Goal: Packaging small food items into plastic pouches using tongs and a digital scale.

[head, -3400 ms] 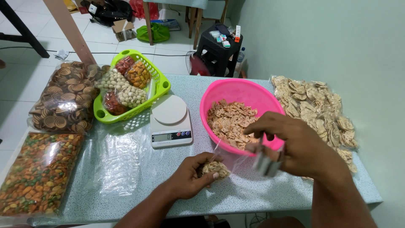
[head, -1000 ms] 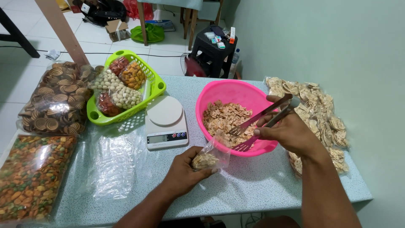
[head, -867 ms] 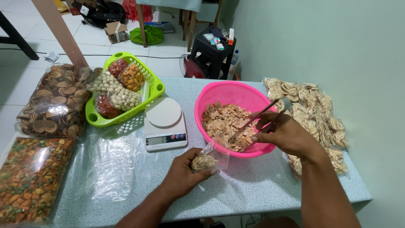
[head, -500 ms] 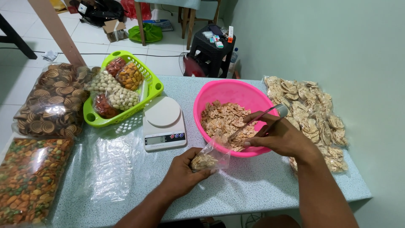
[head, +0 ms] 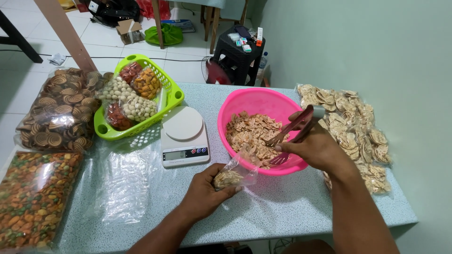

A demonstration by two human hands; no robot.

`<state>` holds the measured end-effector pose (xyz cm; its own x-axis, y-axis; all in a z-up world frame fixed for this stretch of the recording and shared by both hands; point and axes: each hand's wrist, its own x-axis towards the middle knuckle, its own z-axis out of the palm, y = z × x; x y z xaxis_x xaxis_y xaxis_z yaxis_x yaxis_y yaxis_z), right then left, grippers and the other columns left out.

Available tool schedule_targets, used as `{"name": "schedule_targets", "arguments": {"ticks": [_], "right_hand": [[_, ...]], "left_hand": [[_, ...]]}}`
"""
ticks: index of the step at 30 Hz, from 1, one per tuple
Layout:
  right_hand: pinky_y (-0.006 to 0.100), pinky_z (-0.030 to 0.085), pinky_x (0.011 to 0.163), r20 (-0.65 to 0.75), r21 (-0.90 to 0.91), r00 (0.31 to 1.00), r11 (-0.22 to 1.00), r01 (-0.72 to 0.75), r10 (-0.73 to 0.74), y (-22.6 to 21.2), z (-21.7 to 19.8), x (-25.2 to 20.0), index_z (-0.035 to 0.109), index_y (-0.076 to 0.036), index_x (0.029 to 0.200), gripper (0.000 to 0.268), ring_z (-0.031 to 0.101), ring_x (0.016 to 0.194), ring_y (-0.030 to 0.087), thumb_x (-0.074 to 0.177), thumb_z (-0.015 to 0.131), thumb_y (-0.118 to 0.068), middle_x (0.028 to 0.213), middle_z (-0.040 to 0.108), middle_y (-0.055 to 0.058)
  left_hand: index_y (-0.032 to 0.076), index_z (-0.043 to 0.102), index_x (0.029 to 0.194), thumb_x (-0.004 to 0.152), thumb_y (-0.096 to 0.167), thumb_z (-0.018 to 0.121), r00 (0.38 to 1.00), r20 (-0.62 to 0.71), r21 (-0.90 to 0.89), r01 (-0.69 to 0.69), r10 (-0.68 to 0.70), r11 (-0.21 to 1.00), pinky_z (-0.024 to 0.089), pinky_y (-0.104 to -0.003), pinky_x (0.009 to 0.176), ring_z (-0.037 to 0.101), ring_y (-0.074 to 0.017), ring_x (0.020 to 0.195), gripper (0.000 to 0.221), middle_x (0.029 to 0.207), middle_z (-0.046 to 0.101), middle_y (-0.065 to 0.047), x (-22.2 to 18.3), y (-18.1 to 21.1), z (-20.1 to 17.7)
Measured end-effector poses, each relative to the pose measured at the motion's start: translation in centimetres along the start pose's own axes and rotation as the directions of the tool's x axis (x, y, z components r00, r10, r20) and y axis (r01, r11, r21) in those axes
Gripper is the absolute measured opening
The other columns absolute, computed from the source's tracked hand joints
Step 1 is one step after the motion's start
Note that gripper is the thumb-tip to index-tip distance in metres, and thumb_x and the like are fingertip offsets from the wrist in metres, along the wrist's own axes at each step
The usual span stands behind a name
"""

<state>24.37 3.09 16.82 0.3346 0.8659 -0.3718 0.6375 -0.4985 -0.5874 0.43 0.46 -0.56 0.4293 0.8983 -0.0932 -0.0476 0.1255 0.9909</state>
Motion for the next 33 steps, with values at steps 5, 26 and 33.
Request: {"name": "schedule_targets", "arguments": {"ticks": [5,26,33], "right_hand": [[0.035,0.064,0.086,0.126,0.006,0.975,0.983,0.182,-0.181,2.0,-0.3,1.2,0.060,-0.014,0.129,0.057,0.077,0.093,0.020,0.078,0.086,-0.006,0.102,0.079,0.011],[0.024,0.054,0.067,-0.372,0.095,0.778,0.813,0.575,-0.507,3.1,-4.1,-0.1,0.072,-0.004,0.093,0.031,0.062,0.078,0.011,0.073,0.094,-0.012,0.079,0.068,0.002],[0.029,0.065,0.069,-0.270,0.111,0.733,0.736,0.668,-0.624,-3.2,-6.3,-5.6,0.067,0.003,0.096,0.031,0.075,0.076,0.021,0.073,0.087,-0.001,0.086,0.077,0.015]], "left_hand": [[0.010,0.072,0.120,0.078,0.013,0.087,1.000,0.002,0.036,-0.022,0.022,0.999,0.054,-0.025,0.067,0.067,-0.0123,0.076,0.045,0.092,0.076,-0.004,0.1,-0.2,-0.1],[0.011,0.071,0.117,0.080,0.017,0.086,0.995,-0.031,0.088,0.100,-0.097,0.991,0.055,-0.025,0.061,0.069,-0.0146,0.076,0.040,0.095,0.078,-0.007,-0.3,1.4,0.3],[0.014,0.072,0.119,0.078,0.019,0.086,0.996,-0.080,0.203,0.041,-0.025,0.978,0.057,-0.026,0.058,0.071,-0.0128,0.071,0.044,0.092,0.080,-0.005,-0.2,0.7,0.3]]}}
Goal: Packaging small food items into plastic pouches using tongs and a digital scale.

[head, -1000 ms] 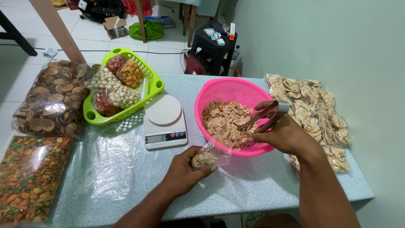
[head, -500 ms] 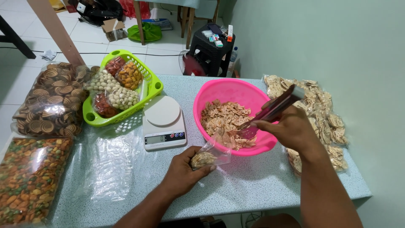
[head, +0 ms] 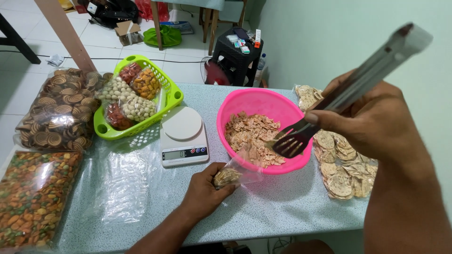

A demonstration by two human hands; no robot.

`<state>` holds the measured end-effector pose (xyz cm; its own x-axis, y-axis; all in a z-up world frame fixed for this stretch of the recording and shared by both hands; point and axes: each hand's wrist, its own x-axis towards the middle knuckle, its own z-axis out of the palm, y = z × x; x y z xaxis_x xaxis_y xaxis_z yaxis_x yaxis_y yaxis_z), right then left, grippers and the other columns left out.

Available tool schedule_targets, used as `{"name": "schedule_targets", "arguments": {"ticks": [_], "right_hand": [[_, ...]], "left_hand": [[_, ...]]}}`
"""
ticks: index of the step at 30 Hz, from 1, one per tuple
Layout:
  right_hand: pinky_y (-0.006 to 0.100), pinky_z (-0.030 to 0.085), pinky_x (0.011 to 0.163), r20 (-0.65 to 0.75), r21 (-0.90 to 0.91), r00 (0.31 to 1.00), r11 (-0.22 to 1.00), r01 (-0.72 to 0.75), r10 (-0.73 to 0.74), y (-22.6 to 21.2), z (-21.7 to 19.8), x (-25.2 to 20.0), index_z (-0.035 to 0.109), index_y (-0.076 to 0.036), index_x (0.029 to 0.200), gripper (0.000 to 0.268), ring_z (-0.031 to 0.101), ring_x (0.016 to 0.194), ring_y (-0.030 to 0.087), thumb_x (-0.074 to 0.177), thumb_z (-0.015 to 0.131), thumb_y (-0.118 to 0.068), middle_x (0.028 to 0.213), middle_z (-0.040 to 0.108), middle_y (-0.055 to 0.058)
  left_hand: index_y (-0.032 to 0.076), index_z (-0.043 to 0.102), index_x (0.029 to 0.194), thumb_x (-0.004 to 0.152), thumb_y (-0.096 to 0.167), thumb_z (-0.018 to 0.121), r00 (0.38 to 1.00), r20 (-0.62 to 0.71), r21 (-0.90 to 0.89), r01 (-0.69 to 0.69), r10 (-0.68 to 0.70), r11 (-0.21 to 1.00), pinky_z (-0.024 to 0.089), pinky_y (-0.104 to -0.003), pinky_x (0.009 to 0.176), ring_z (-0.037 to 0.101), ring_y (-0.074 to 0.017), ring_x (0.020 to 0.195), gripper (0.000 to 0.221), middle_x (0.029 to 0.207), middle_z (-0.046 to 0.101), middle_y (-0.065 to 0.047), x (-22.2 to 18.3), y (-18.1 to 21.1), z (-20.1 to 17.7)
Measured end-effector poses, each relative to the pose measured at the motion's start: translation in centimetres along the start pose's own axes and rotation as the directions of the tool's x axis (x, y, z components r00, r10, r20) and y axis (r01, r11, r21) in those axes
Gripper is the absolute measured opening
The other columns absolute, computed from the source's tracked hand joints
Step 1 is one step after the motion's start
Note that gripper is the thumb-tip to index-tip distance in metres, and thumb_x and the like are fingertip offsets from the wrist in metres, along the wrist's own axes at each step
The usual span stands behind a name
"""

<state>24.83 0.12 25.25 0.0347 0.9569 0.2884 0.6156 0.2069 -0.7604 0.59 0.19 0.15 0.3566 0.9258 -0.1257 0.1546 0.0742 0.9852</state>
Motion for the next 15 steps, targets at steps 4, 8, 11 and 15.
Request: {"name": "schedule_targets", "arguments": {"ticks": [4,8,11,15], "right_hand": [[0.032,0.058,0.065,0.001,-0.257,0.938,0.906,-0.335,0.347,-5.3,1.8,1.3,0.071,-0.005,0.101,0.037,0.073,0.071,0.021,0.072,0.092,-0.013,0.081,0.078,0.013],[0.031,0.053,0.072,0.096,-0.488,0.869,0.784,-0.384,0.485,-9.3,4.5,2.6,0.075,-0.020,0.120,0.042,0.074,0.078,0.017,0.078,0.085,-0.022,0.087,0.083,0.006],[0.033,0.052,0.077,0.154,-0.542,0.863,0.772,-0.333,0.481,-9.6,5.7,3.3,0.071,-0.026,0.125,0.046,0.070,0.079,0.016,0.081,0.085,-0.031,0.085,0.075,0.002],[0.036,0.050,0.070,0.186,-0.615,0.837,0.726,-0.309,0.514,-10.3,7.2,3.7,0.065,-0.016,0.100,0.035,0.068,0.077,0.020,0.083,0.087,-0.038,0.089,0.075,0.005]], "left_hand": [[0.016,0.073,0.119,0.077,0.024,0.087,0.999,-0.037,0.025,-0.029,0.030,0.999,0.059,-0.026,0.063,0.074,-0.0119,0.076,0.045,0.094,0.082,-0.003,0.1,-0.3,0.2],[0.019,0.073,0.118,0.076,0.026,0.088,0.998,-0.057,0.058,-0.006,0.009,0.998,0.060,-0.027,0.063,0.073,-0.0111,0.075,0.046,0.093,0.083,-0.001,0.0,0.0,0.1],[0.017,0.073,0.117,0.076,0.022,0.088,0.997,-0.050,0.042,-0.057,0.059,0.997,0.059,-0.027,0.063,0.073,-0.0123,0.074,0.044,0.093,0.082,-0.003,0.1,-0.6,0.2],[0.017,0.072,0.118,0.077,0.024,0.088,0.999,-0.048,0.010,0.012,-0.012,1.000,0.060,-0.025,0.061,0.073,-0.0113,0.075,0.045,0.095,0.082,-0.003,-0.1,0.3,0.1]]}}
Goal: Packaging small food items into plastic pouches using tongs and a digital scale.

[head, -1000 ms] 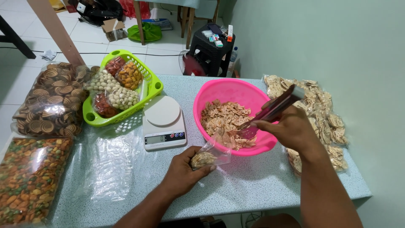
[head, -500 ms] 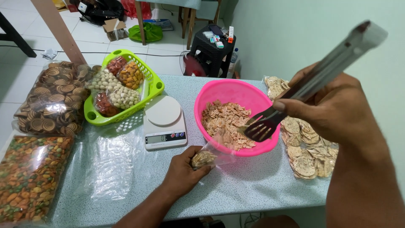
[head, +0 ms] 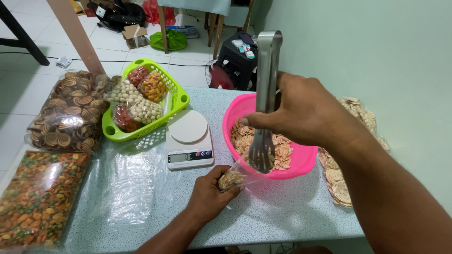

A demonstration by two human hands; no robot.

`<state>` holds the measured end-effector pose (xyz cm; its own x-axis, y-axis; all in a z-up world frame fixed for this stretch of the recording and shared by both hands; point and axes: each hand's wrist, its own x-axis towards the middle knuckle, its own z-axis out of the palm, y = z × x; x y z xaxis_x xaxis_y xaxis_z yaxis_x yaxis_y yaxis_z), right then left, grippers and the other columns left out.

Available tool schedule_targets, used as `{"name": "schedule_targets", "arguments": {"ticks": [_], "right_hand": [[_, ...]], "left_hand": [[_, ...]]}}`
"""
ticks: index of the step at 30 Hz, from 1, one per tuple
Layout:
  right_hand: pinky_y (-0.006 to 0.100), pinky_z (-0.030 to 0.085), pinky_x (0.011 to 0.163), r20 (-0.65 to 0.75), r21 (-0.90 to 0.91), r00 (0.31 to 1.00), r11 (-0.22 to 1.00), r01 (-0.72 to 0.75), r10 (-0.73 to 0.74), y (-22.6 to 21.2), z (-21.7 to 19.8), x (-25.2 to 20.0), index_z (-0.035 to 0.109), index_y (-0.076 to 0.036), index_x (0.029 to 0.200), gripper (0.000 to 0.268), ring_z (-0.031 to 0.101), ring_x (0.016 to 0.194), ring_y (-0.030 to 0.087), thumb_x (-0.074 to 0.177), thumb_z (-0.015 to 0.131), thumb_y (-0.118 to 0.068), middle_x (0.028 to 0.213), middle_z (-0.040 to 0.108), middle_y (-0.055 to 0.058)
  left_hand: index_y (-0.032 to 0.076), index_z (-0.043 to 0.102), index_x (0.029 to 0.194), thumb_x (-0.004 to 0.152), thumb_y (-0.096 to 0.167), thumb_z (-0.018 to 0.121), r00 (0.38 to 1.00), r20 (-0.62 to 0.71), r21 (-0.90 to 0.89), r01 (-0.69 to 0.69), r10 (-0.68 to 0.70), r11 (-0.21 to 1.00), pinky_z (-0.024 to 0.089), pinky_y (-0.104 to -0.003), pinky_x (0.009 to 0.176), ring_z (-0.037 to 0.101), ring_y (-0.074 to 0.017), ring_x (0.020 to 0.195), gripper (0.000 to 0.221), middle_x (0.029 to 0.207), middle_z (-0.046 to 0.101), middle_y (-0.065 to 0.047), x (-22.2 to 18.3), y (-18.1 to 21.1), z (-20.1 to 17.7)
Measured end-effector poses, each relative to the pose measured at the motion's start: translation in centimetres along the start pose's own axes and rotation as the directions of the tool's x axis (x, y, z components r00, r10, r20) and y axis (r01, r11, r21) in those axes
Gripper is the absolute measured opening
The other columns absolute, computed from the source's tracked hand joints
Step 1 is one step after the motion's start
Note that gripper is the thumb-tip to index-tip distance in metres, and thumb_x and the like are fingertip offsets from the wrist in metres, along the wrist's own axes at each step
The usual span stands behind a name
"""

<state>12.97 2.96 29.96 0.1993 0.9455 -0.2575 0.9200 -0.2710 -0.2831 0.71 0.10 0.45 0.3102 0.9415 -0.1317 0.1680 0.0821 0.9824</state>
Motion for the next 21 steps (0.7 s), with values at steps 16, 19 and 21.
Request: {"name": "schedule_targets", "arguments": {"ticks": [16,19,21], "right_hand": [[0.047,0.060,0.084,-0.606,0.772,0.787,-0.153,0.617,0.116,27.4,16.0,1.4,0.069,-0.017,0.127,0.044,0.074,0.095,0.029,0.093,0.080,-0.044,0.103,0.074,0.014],[0.053,0.060,0.084,-0.574,0.737,0.817,-0.400,0.545,0.055,30.3,22.2,0.5,0.071,-0.009,0.124,0.034,0.075,0.098,0.033,0.101,0.077,-0.032,0.106,0.076,0.019],[0.057,0.060,0.080,-0.554,0.719,0.832,-0.480,0.502,0.041,31.6,25.8,0.4,0.070,-0.005,0.122,0.031,0.075,0.094,0.038,0.101,0.076,-0.027,0.105,0.076,0.025]], "left_hand": [[0.009,0.070,0.115,0.080,0.014,0.082,0.996,-0.065,-0.268,0.043,-0.063,0.962,0.060,-0.028,0.070,0.074,-0.0192,0.092,0.037,0.106,0.078,-0.009,0.5,0.4,-0.3],[0.007,0.071,0.114,0.086,0.025,0.075,0.995,-0.078,-0.268,0.040,-0.063,0.962,0.062,-0.032,0.076,0.074,-0.0226,0.094,0.035,0.103,0.077,-0.011,0.5,0.6,-0.5],[0.006,0.073,0.113,0.088,0.034,0.069,0.995,-0.090,-0.245,0.029,-0.052,0.969,0.063,-0.034,0.076,0.073,-0.0243,0.091,0.038,0.099,0.075,-0.013,0.6,0.5,-0.5]]}}
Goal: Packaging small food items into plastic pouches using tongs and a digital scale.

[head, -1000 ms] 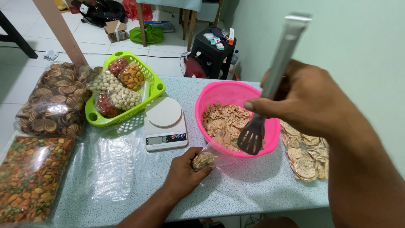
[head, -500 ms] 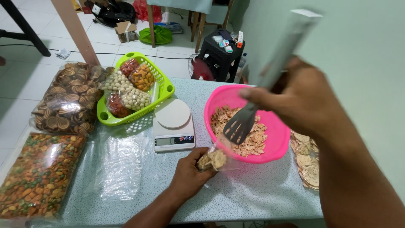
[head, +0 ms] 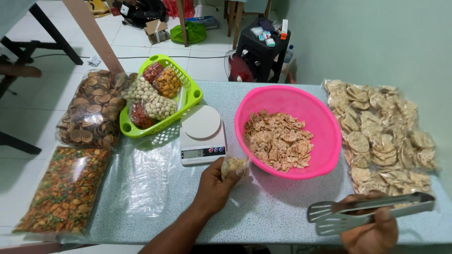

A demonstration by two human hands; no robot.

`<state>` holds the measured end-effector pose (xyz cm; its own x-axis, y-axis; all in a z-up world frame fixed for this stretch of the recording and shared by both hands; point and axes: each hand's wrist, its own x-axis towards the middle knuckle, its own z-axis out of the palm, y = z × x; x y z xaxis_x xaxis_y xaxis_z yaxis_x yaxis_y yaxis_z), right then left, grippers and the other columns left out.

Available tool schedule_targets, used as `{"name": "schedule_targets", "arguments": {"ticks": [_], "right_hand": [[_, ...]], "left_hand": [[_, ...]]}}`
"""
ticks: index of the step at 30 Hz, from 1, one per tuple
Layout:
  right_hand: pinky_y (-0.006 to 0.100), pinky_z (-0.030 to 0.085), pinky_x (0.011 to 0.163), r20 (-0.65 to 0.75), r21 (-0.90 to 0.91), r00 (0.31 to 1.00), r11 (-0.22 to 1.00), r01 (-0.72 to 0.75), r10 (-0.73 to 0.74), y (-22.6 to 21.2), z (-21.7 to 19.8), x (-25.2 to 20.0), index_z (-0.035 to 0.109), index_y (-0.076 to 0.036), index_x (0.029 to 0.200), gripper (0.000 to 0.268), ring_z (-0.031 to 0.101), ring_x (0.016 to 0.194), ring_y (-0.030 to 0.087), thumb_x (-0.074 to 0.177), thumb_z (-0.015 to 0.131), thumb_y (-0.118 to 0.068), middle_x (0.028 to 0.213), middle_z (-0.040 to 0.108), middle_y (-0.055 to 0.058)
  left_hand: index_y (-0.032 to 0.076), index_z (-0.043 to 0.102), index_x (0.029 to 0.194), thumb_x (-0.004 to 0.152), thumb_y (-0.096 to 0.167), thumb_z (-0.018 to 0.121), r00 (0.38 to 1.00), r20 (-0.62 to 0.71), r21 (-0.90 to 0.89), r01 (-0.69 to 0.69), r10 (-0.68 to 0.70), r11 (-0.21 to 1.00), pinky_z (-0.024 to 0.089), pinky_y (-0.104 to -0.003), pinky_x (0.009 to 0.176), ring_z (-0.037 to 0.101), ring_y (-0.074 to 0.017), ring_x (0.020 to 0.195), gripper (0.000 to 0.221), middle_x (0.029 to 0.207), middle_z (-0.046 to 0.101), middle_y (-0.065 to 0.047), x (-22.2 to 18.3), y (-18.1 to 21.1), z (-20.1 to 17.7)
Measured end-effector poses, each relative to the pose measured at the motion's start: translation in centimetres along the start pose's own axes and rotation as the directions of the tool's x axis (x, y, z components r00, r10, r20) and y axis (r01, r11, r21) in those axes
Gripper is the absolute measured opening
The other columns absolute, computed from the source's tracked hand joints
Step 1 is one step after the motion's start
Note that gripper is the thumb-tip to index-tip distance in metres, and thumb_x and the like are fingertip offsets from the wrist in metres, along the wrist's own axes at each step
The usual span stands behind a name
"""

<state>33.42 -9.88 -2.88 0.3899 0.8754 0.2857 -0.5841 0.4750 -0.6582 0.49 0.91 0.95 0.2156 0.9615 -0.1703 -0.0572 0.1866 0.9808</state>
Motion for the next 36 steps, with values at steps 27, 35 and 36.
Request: {"name": "schedule_targets", "arguments": {"ticks": [27,35,36], "right_hand": [[0.056,0.063,0.081,-0.144,-0.267,0.986,0.956,-0.122,0.085,3.2,-2.1,-2.9,0.057,-0.004,0.119,0.042,0.076,0.092,0.042,0.084,0.074,-0.019,0.100,0.073,0.028],[0.059,0.062,0.086,-0.136,-0.259,0.985,0.956,-0.141,0.108,3.1,-2.6,-3.3,0.055,-0.003,0.123,0.043,0.075,0.098,0.042,0.086,0.072,-0.016,0.104,0.072,0.028],[0.059,0.062,0.086,-0.133,-0.259,0.985,0.955,-0.145,0.114,3.1,-2.5,-3.3,0.055,-0.003,0.123,0.043,0.075,0.098,0.042,0.086,0.072,-0.016,0.104,0.072,0.028]], "left_hand": [[0.003,0.070,0.093,0.099,0.017,0.057,0.806,-0.586,-0.048,-0.129,0.077,0.990,0.067,-0.036,0.064,0.072,-0.0275,0.092,0.020,0.101,0.072,-0.015,7.1,6.2,-7.4],[0.009,0.070,0.092,0.090,0.044,0.071,0.759,-0.645,0.303,0.139,0.095,0.943,0.049,-0.035,0.063,0.059,-0.0149,0.074,0.035,0.084,0.067,-0.003,4.0,6.8,-7.3],[0.009,0.070,0.092,0.090,0.044,0.071,0.755,-0.650,0.300,0.142,0.093,0.943,0.049,-0.035,0.063,0.059,-0.0149,0.074,0.035,0.084,0.067,-0.003,3.4,7.2,-7.2]]}}
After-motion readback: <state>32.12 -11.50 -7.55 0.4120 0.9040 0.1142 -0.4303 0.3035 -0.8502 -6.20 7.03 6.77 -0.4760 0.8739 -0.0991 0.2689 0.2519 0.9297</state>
